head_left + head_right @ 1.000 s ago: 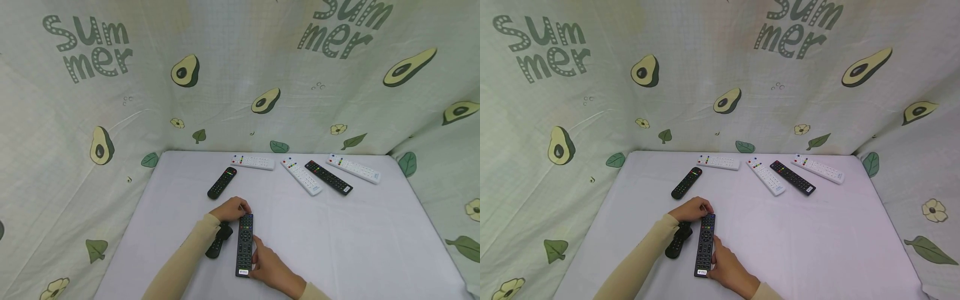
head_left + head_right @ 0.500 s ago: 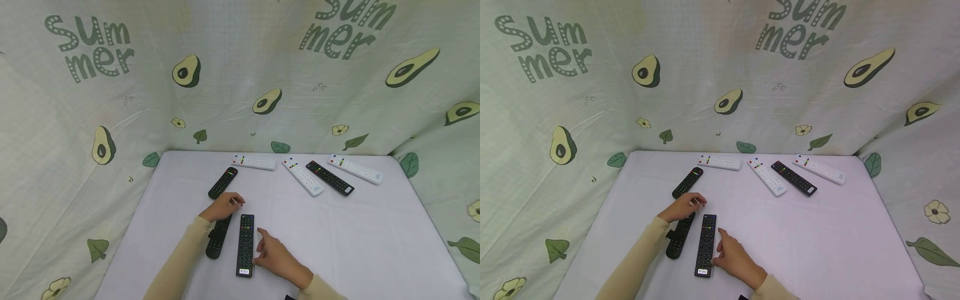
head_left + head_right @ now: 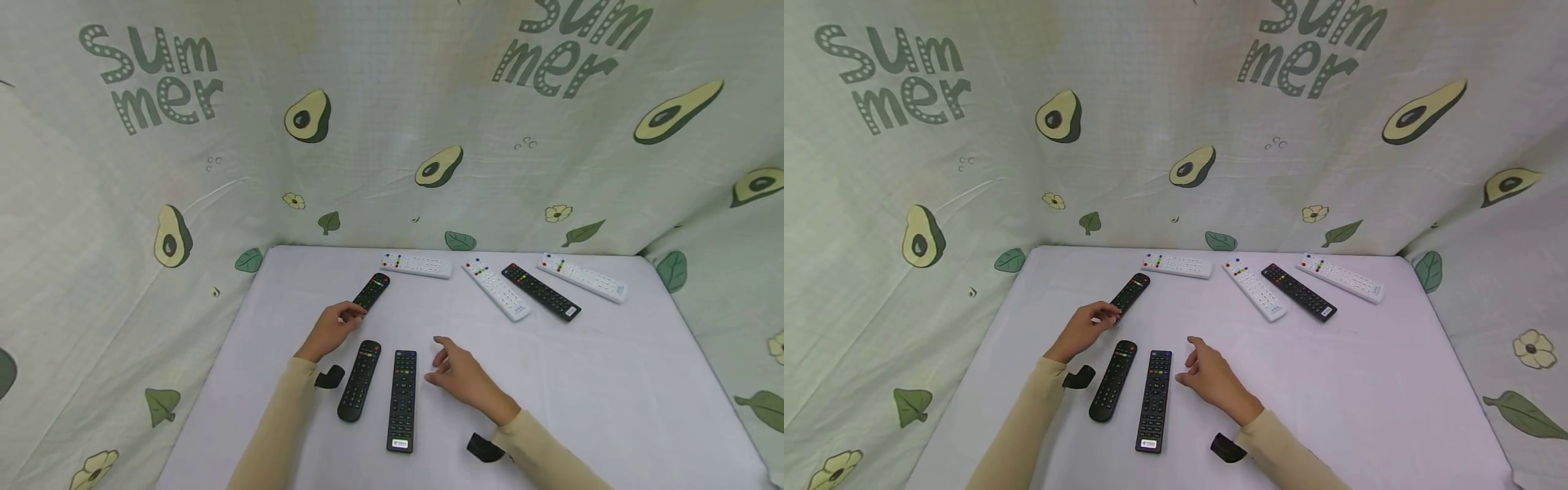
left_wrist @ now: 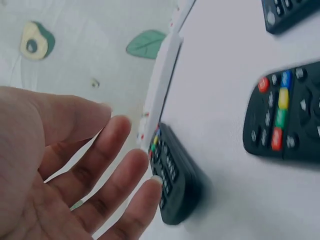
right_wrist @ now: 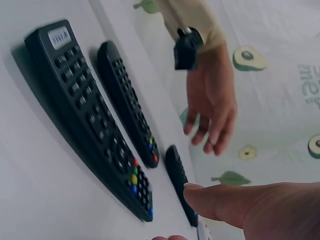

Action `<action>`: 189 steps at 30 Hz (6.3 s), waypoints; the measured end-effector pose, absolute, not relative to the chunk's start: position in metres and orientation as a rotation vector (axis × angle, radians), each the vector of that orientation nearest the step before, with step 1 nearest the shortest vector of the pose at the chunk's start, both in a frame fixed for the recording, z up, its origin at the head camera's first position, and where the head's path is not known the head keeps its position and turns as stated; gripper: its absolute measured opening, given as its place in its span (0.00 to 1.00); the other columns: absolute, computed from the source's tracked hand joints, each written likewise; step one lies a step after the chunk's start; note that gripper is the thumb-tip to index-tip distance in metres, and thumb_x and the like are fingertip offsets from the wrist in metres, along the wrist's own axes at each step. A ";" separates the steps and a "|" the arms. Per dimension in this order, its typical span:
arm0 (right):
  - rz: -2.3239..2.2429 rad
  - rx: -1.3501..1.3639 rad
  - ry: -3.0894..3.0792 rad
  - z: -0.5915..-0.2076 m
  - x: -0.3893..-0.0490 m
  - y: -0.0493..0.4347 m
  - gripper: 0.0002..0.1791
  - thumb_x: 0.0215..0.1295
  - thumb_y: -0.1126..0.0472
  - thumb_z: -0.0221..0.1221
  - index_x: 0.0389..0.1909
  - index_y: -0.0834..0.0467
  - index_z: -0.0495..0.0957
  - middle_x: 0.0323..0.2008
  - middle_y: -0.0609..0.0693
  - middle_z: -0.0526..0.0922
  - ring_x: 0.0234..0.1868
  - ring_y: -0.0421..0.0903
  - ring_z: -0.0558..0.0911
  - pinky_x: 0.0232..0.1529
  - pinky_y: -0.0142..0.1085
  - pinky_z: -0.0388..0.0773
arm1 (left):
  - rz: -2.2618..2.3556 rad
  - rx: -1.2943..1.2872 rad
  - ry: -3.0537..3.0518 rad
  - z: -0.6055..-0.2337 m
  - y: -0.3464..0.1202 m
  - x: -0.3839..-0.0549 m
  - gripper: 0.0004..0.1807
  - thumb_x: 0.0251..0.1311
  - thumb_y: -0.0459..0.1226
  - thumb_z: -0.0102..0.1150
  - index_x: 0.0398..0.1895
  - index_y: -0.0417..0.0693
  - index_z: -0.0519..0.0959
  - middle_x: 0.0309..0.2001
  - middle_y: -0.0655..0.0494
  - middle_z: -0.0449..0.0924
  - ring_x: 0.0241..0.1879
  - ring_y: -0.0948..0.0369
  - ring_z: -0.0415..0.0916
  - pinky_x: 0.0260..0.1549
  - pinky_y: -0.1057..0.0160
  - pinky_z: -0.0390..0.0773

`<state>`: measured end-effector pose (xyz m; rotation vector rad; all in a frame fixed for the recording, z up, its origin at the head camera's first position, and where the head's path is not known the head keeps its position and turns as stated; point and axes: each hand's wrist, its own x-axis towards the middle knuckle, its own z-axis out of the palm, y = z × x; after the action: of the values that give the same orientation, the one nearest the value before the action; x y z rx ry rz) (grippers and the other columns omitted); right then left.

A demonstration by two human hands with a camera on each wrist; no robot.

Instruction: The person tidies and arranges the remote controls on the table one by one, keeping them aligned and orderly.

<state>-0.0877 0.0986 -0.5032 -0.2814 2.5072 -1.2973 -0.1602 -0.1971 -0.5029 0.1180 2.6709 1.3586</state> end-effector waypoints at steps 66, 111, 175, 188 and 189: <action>-1.147 -0.475 2.521 -0.528 -0.269 0.018 0.38 0.75 0.66 0.62 0.80 0.66 0.57 0.77 0.66 0.65 0.77 0.61 0.68 0.78 0.51 0.64 | 1.277 -0.157 2.726 -0.541 -0.215 -0.176 0.39 0.55 0.30 0.78 0.71 0.40 0.74 0.65 0.42 0.79 0.50 0.52 0.77 0.48 0.52 0.82; -1.492 -0.339 2.406 -0.504 -0.241 0.067 0.32 0.69 0.68 0.63 0.73 0.68 0.69 0.68 0.66 0.75 0.64 0.61 0.80 0.60 0.50 0.82 | 1.332 0.009 2.706 -0.503 -0.165 -0.147 0.36 0.54 0.28 0.79 0.68 0.38 0.77 0.62 0.41 0.79 0.53 0.51 0.81 0.53 0.51 0.85; -1.554 -0.051 2.259 -0.534 -0.138 0.173 0.26 0.74 0.65 0.60 0.69 0.69 0.74 0.63 0.67 0.80 0.51 0.47 0.84 0.55 0.37 0.79 | 1.580 0.217 2.240 -0.528 -0.060 -0.050 0.45 0.50 0.22 0.76 0.75 0.35 0.68 0.59 0.47 0.74 0.40 0.67 0.79 0.37 0.69 0.86; -1.585 -0.068 2.209 -0.539 -0.126 0.172 0.24 0.73 0.70 0.59 0.67 0.73 0.73 0.59 0.70 0.82 0.49 0.50 0.88 0.47 0.35 0.85 | 1.549 0.258 2.228 -0.530 -0.052 -0.039 0.48 0.47 0.20 0.77 0.75 0.29 0.66 0.55 0.49 0.73 0.41 0.68 0.77 0.35 0.71 0.85; -1.580 -0.077 2.210 -0.539 -0.125 0.172 0.24 0.73 0.70 0.59 0.67 0.74 0.73 0.59 0.71 0.82 0.49 0.51 0.88 0.48 0.36 0.85 | 1.551 0.255 2.224 -0.530 -0.051 -0.038 0.48 0.47 0.20 0.77 0.75 0.30 0.66 0.55 0.49 0.73 0.41 0.69 0.77 0.35 0.71 0.85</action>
<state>-0.1251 0.1724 -0.5392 -0.0769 2.2100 -1.5798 -0.0381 -0.0512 -0.5304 0.2551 2.2237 1.5509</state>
